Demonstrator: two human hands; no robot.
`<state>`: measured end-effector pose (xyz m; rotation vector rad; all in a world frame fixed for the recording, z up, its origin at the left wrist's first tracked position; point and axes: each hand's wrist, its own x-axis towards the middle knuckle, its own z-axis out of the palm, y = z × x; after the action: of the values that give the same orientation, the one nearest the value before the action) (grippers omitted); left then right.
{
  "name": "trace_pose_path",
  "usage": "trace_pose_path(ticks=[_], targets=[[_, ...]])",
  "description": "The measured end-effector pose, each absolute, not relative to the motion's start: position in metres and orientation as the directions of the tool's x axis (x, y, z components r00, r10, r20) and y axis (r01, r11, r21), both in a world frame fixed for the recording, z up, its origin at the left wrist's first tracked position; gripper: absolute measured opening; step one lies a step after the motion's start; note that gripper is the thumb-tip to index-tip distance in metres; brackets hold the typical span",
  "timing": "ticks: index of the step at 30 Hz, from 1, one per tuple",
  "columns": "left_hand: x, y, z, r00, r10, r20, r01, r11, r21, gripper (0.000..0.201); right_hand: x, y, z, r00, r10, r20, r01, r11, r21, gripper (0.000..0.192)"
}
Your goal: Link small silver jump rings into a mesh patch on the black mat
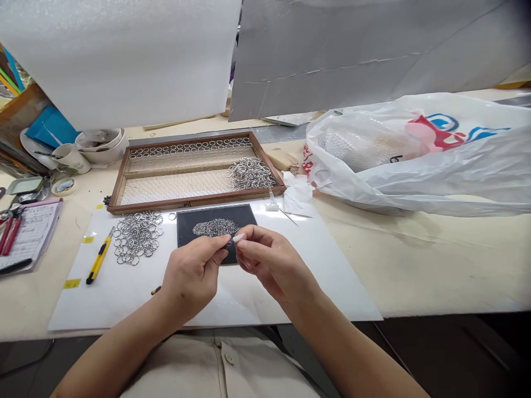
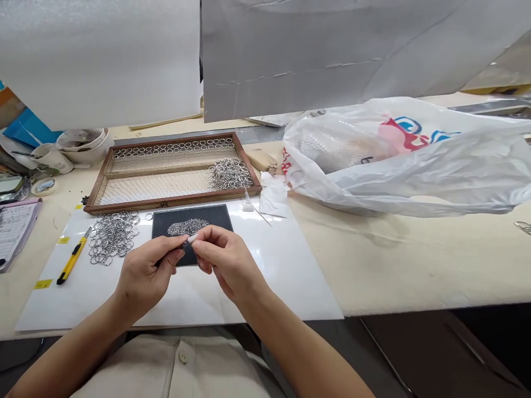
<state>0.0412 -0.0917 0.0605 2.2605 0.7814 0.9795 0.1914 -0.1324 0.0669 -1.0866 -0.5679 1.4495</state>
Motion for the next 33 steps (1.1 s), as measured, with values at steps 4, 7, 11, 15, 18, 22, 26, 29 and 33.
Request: trace_pose_path(ticks=[4, 7, 11, 15, 18, 22, 26, 29, 33], targets=[[0.04, -0.092, 0.06, 0.557, 0.718, 0.418, 0.278, -0.635, 0.721, 0.022, 0.189, -0.131, 0.064, 0.099, 0.943, -0.318, -0.509, -0.226, -0.83, 0.018], [0.04, -0.093, 0.061, 0.55, 0.748, 0.373, 0.28, -0.586, 0.761, 0.022, 0.188, -0.13, 0.062, 0.095, 0.943, -0.32, -0.529, -0.224, -0.819, 0.018], [0.041, -0.096, 0.063, 0.55, 0.775, 0.311, 0.288, -0.525, 0.801, 0.022, 0.186, -0.129, 0.062, 0.099, 0.945, -0.311, -0.547, -0.21, -0.811, 0.018], [0.042, -0.096, 0.065, 0.56, 0.793, 0.24, 0.314, -0.471, 0.824, 0.022, 0.185, -0.127, 0.062, 0.088, 0.944, -0.318, -0.56, -0.217, -0.8, 0.017], [0.041, -0.096, 0.065, 0.563, 0.8, 0.207, 0.345, -0.455, 0.821, 0.021, 0.184, -0.126, 0.061, 0.077, 0.946, -0.314, -0.568, -0.218, -0.794, 0.017], [0.041, -0.095, 0.064, 0.567, 0.8, 0.194, 0.376, -0.461, 0.804, 0.019, 0.185, -0.128, 0.058, 0.092, 0.953, -0.287, -0.517, -0.201, -0.832, 0.016], [0.042, -0.094, 0.062, 0.565, 0.79, 0.24, 0.384, -0.509, 0.77, 0.018, 0.191, -0.132, 0.052, 0.154, 0.971, -0.181, -0.334, -0.121, -0.935, 0.009], [0.043, -0.093, 0.058, 0.555, 0.761, 0.336, 0.368, -0.587, 0.721, 0.019, 0.194, -0.134, 0.05, 0.166, 0.979, -0.122, -0.228, -0.082, -0.97, 0.011], [0.043, -0.093, 0.053, 0.549, 0.703, 0.453, 0.369, -0.69, 0.623, 0.02, 0.194, -0.134, 0.052, 0.198, 0.971, -0.133, -0.218, -0.088, -0.972, 0.01]])
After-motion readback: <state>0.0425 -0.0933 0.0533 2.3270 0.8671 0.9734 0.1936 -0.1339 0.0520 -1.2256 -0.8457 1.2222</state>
